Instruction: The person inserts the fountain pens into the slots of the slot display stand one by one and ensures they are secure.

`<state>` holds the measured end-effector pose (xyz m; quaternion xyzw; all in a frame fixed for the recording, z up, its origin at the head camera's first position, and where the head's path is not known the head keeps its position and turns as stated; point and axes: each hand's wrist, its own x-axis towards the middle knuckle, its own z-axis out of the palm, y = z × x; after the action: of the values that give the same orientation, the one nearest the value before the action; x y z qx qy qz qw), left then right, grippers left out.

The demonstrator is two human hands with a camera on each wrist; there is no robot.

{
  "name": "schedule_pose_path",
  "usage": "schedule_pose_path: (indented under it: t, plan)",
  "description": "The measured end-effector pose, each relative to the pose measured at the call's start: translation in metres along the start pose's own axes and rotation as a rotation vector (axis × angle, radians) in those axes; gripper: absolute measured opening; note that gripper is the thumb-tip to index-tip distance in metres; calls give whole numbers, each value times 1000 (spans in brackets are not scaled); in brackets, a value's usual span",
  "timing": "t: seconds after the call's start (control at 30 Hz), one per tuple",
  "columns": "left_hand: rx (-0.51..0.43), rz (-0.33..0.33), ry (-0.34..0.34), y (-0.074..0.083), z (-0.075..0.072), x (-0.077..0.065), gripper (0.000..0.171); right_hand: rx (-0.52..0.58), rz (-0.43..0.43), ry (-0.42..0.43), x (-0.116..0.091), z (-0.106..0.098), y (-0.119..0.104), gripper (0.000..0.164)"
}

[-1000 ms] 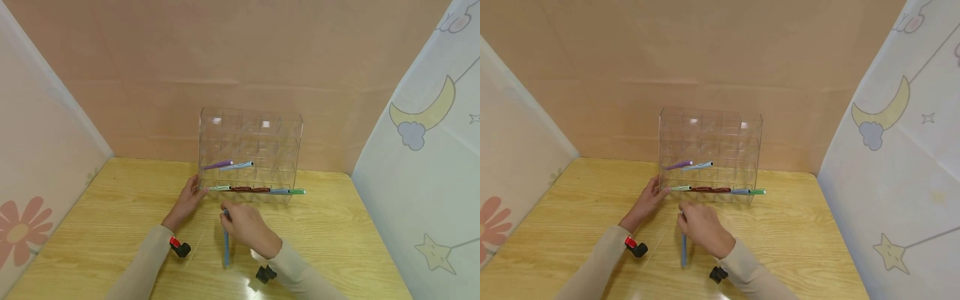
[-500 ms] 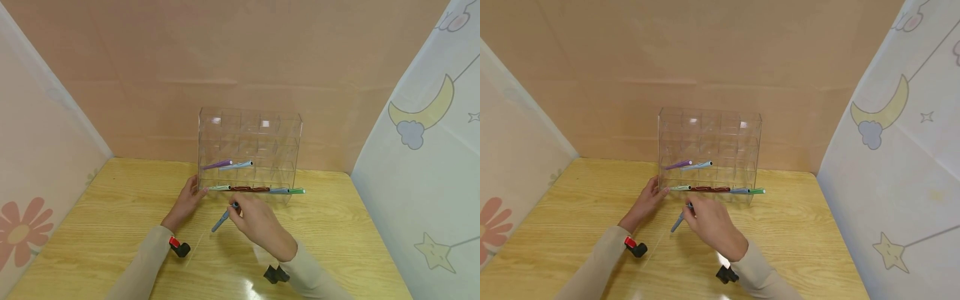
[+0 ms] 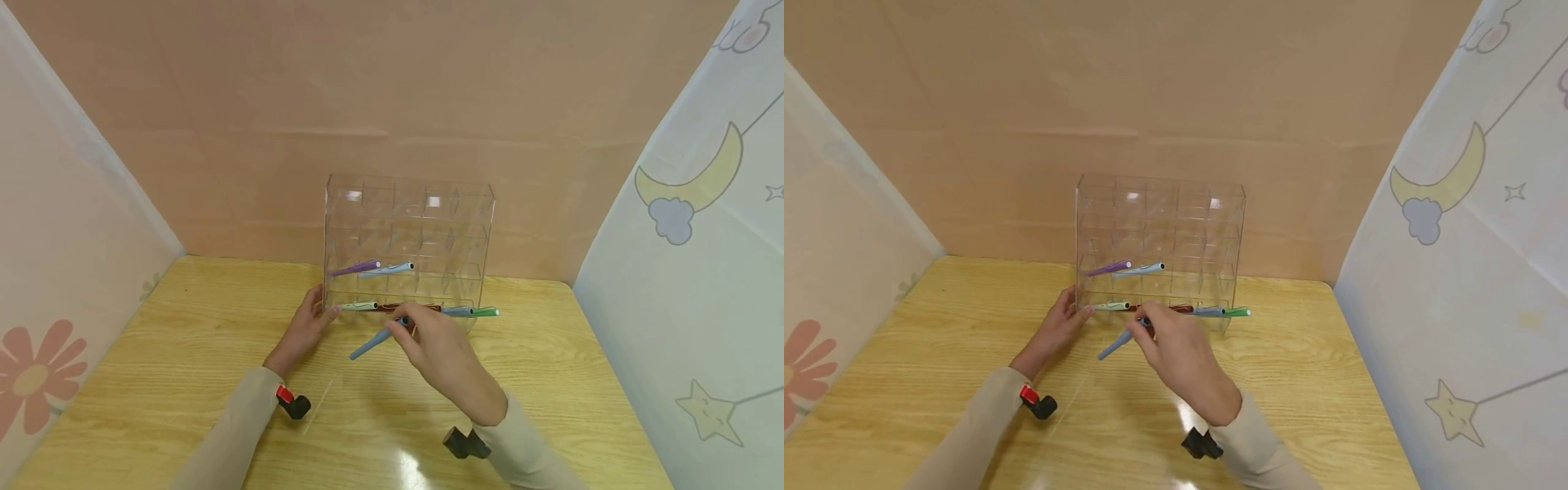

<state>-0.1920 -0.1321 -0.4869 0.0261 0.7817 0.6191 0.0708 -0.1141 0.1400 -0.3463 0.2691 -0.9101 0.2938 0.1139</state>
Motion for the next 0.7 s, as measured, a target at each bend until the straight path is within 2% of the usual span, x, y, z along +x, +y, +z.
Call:
schedule_pose_path:
  t: [0.17, 0.43, 0.7]
  plan:
    - [-15, 5, -1, -1, 1, 2, 72, -11, -92, 106, 0, -9, 6, 12]
    - [-13, 5, -16, -3, -1, 4, 75, 27, -169, 227, 1, -27, 14, 7]
    - [-23, 10, -26, -2, -2, 3, 75, 47, -135, 249, 1, -42, 21, 6]
